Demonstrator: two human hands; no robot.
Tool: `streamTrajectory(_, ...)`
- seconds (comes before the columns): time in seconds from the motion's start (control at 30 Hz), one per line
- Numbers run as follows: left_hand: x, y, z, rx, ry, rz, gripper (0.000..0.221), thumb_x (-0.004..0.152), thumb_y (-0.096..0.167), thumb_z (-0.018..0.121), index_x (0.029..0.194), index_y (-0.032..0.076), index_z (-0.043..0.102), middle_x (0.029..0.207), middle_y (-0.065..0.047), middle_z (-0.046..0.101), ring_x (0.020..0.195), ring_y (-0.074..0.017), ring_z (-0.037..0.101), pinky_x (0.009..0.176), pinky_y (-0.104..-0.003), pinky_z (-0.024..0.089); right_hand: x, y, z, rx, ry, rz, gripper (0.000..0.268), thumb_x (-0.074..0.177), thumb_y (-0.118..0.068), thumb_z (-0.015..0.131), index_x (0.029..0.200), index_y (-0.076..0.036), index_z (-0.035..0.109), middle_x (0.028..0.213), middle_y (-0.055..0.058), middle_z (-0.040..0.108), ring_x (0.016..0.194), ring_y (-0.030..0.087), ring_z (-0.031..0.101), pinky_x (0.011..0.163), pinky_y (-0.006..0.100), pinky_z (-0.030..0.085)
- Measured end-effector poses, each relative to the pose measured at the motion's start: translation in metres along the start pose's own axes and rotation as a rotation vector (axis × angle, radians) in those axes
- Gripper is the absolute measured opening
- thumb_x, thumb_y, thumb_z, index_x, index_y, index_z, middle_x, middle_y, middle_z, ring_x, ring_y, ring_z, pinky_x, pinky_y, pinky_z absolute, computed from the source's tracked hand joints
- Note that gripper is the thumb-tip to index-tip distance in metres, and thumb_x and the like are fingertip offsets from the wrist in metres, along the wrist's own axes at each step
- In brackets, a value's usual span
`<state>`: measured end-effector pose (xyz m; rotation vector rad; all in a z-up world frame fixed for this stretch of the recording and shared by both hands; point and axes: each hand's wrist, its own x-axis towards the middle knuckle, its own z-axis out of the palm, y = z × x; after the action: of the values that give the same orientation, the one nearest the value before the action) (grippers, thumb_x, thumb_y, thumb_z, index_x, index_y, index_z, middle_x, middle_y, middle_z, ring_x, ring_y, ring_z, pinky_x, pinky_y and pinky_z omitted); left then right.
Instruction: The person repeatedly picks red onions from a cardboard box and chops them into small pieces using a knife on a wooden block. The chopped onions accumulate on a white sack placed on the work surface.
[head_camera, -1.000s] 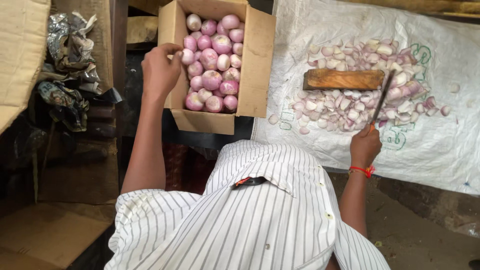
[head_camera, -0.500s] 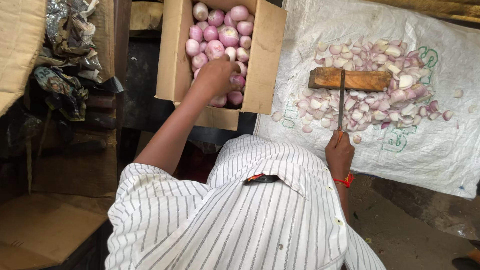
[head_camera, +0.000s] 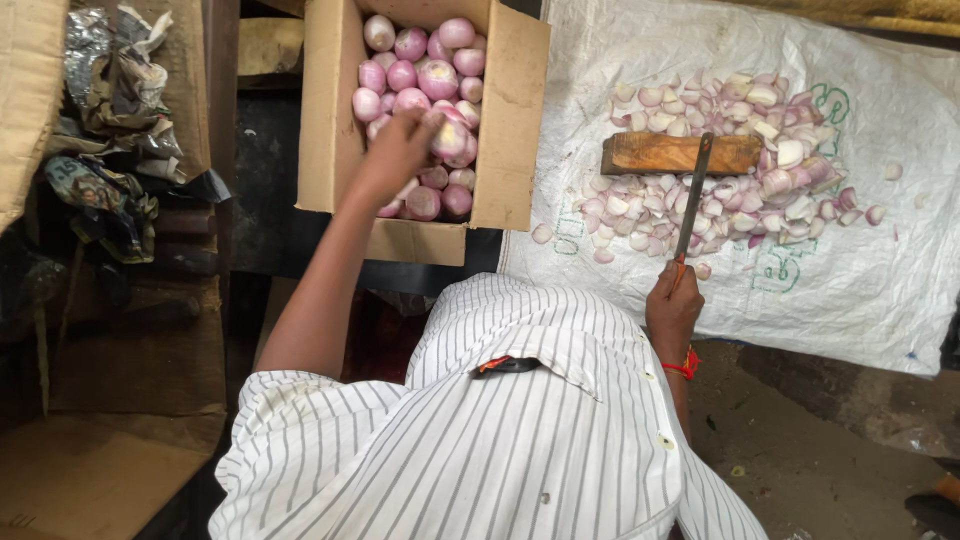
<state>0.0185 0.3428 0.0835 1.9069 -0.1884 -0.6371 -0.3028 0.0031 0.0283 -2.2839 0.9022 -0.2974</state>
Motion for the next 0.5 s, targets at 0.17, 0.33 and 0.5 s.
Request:
streamTrajectory(0.17,-0.006,0.039,-0.001,-0.653,-0.107,-0.123,0.031,0.103,0.024,0.048,0.127,0.011,0.062,0.105,-0.003,0.068,0.083,-0.0121,0.069,0.063,-0.029,0.061,-0.001,0.003,0.008,0.047,-0.002,0.017,0.029,0.110,-0.020,0.050,0.095,0.004,0.058,0.075,0.023,0.064,0.065,0.041,0.064,0.059,0.048,0.046)
streamTrajectory(0.33,0.002,0.063,0.024,-0.628,-0.291,-0.063,0.030,0.108,0.021,0.045,0.129,0.011,0.063,0.107,-0.003,0.063,0.084,-0.0109,0.064,0.064,-0.026,0.058,0.004,0.008,0.014,0.049,0.086,-0.038,0.030,0.112,-0.020,0.050,0.093,0.003,0.058,0.071,0.021,0.060,0.064,0.040,0.061,0.057,0.049,0.043)
streamTrajectory(0.5,0.017,0.075,0.058,-0.620,-0.432,-0.044,0.026,0.111,0.021,0.044,0.125,0.010,0.063,0.112,-0.002,0.063,0.089,-0.0096,0.063,0.069,-0.025,0.055,0.000,0.008,0.007,0.109,0.078,0.017,0.029,0.109,-0.020,0.051,0.091,0.003,0.055,0.063,0.018,0.055,0.054,0.034,0.060,0.053,0.046,0.041)
